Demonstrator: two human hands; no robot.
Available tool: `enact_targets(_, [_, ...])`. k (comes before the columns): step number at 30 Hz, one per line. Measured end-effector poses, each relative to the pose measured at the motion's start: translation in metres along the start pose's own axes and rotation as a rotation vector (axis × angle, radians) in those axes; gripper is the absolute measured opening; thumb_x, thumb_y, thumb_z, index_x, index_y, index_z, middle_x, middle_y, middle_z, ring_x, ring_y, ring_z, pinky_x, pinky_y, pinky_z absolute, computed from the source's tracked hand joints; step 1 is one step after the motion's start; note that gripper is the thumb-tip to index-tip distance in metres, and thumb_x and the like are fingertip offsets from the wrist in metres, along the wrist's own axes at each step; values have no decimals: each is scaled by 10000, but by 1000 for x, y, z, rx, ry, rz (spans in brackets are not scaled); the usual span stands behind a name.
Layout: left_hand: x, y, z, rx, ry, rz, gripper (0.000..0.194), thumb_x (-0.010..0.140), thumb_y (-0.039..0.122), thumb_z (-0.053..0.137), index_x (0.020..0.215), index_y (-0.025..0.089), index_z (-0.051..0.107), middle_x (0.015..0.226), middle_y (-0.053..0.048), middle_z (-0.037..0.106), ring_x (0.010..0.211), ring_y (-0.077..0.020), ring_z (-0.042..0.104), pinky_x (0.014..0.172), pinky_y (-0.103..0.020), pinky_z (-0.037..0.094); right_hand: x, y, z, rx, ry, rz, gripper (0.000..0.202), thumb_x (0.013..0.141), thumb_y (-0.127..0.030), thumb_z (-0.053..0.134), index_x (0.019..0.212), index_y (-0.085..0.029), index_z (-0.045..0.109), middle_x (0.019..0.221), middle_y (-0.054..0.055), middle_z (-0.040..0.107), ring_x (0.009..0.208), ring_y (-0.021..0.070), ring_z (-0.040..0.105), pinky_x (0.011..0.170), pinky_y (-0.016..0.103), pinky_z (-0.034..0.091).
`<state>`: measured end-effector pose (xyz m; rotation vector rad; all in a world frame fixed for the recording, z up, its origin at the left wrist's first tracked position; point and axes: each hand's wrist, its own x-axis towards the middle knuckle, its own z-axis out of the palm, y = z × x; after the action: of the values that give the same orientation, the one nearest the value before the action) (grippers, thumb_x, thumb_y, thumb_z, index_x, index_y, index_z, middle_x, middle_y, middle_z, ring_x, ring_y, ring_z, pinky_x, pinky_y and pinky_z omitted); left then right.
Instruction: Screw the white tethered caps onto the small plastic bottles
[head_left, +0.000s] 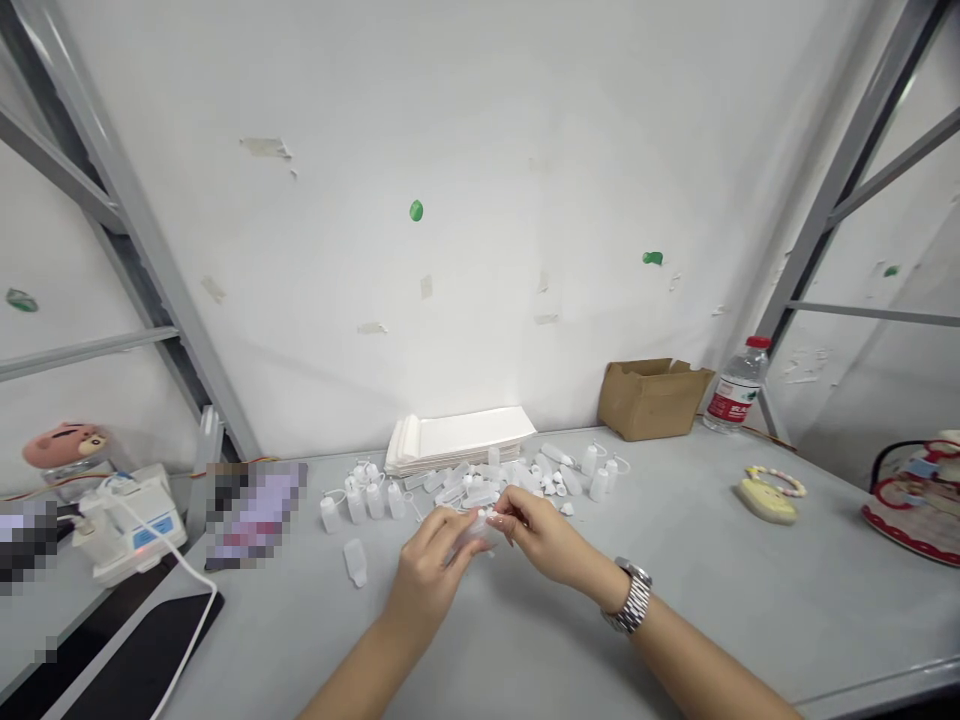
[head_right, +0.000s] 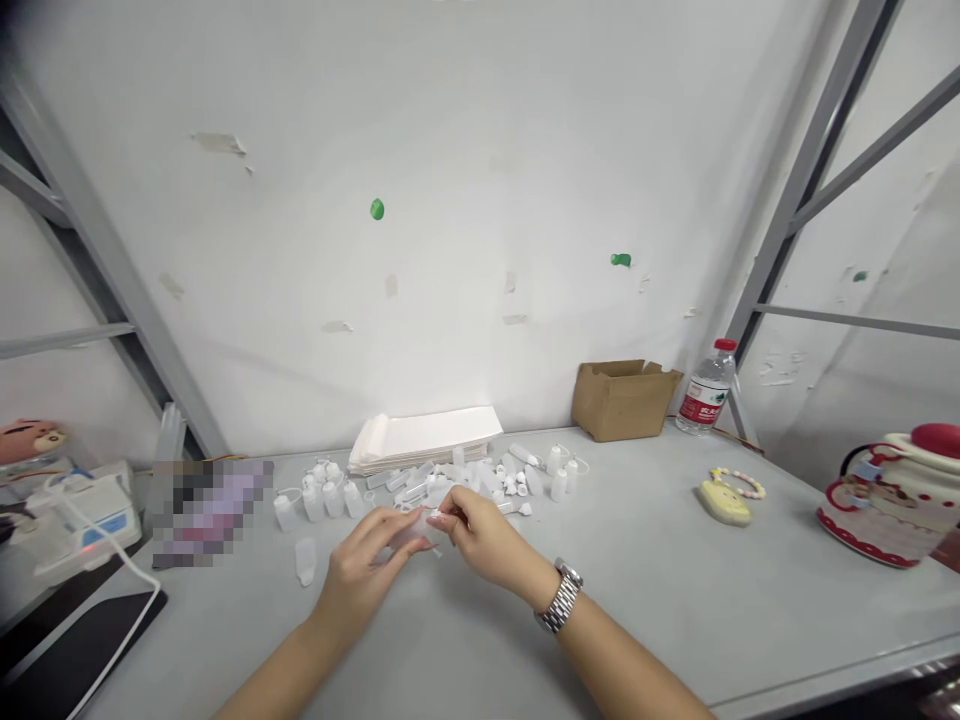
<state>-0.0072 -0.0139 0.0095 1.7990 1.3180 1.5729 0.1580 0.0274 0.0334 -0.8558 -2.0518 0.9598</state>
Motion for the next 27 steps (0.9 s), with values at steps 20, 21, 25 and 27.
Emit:
enact_targets(20, [1,13,4,-213,15,-260,225,722,251,603,936,210,658,836,-37,655,660,-168,635,677,-305,531,-3,2,-1,-107,80,-94,162,904,-318,341,833,-209,438,676,-17,460,598,126,413,561,258,341])
enact_targets(21, [-1,11,5,-146,37,-173,210,734,230,593,933,224,661,861,-36,647,680,-165,633,682,-296,532,-3,2,-1,-116,73,-93,182,907,-325,328,814,-210,435,675,-18,451,597,125,400,558,258,331])
enact_targets(25, [-4,4,4,165,90,246,279,791,130,519,1020,248,625,864,-36,636,771,-159,612,695,-266,535,0,1,2,21,63,-34,285,897,-390,327,697,-201,401,632,-32,401,577,111,359,551,250,305])
enact_targets(27, [-4,1,2,312,86,470,345,809,83,482,1110,226,569,875,-44,631,800,-152,607,709,-262,540,4,1,2,219,17,98,333,870,-438,368,640,-197,367,567,-53,353,507,90,309,496,233,274])
